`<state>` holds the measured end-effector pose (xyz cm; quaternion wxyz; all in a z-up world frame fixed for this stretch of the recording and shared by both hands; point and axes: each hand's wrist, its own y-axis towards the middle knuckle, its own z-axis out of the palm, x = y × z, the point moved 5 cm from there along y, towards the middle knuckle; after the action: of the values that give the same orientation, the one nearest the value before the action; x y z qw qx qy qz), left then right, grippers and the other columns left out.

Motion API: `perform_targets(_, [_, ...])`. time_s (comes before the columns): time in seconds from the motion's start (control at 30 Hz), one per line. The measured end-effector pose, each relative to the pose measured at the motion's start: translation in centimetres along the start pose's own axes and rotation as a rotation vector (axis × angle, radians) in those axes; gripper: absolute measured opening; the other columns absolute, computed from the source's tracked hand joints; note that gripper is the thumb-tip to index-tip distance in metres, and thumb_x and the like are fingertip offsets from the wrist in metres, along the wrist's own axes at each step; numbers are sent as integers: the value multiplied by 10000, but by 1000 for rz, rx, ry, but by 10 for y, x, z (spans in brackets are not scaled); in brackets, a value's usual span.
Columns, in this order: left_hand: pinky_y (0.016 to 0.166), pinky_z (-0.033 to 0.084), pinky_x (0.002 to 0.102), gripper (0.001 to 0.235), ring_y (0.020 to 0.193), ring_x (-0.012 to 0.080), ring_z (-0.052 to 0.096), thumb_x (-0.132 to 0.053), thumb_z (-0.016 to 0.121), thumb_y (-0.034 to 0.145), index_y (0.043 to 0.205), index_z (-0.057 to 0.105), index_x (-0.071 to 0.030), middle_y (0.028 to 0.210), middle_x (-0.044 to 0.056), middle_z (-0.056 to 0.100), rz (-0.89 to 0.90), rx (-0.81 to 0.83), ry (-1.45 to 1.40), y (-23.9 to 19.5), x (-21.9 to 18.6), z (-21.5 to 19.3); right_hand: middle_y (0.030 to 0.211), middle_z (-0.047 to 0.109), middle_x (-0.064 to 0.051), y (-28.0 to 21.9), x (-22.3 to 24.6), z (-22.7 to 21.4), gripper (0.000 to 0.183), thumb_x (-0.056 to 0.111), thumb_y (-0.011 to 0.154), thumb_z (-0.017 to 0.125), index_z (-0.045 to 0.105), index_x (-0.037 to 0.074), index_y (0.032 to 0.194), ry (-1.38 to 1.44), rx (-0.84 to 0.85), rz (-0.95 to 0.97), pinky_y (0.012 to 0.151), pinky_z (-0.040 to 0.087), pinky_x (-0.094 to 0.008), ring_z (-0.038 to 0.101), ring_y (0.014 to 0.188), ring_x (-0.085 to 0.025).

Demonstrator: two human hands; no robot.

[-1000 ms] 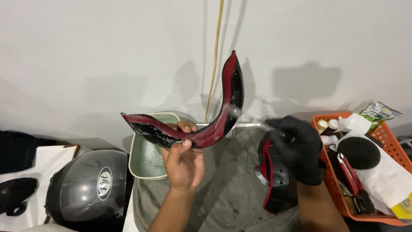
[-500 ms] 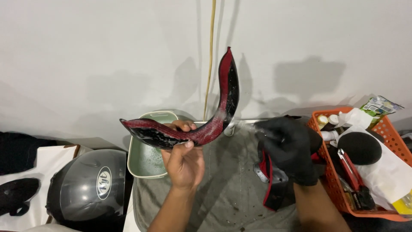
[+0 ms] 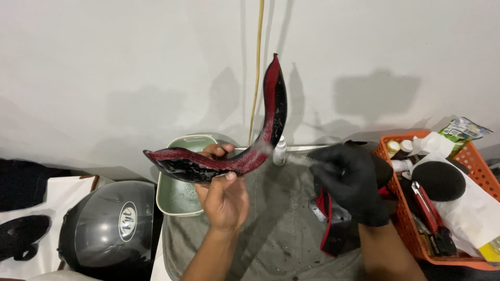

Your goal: The person scrubs a red and black helmet part with a toothbrush and soapy water. They dip the brush in a green bucket of soapy water and scrub the part on a gray towel. The person flips the part over to clean the other side. A gray helmet and a white helmet are visible on the left side of the frame.

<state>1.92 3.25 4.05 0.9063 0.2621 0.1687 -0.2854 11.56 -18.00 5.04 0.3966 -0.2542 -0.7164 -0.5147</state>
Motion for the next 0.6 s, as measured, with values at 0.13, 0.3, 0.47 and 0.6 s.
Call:
perform_targets(0.13, [863,553,381,452,1099,225,540,70,586,696,1089,456,-110,1093,80,465,-13,10,2,0,-2,5,777,768,-170,-1,-5,3,194,19,724,856,730,-6,870,-29,122,-88,503,560,-292,741,645,-215])
perform_targets(0.3, [843,569,397,418,1079,233,541,75,588,695,1057,461,-91,1076,91,465,-23,6,-27,0,6,-4,758,765,-158,-2,1,7,206,6,698,867,765,33,874,-93,75,-10,466,525,-270,718,614,-188])
perform_targets(0.47, [826,563,393,404,1075,235,551,86,593,696,1038,459,-82,1066,98,468,-16,8,-27,-1,7,-2,762,765,-136,-5,-11,1,176,24,773,826,752,22,932,-15,24,11,477,547,-262,678,622,-142])
perform_targets(0.6, [822,567,392,418,1077,235,547,98,587,682,1044,462,-72,1066,100,460,-8,14,-53,0,7,-1,799,781,-178,-5,-16,8,161,-2,771,800,751,-22,923,90,71,9,520,590,-296,724,661,-174])
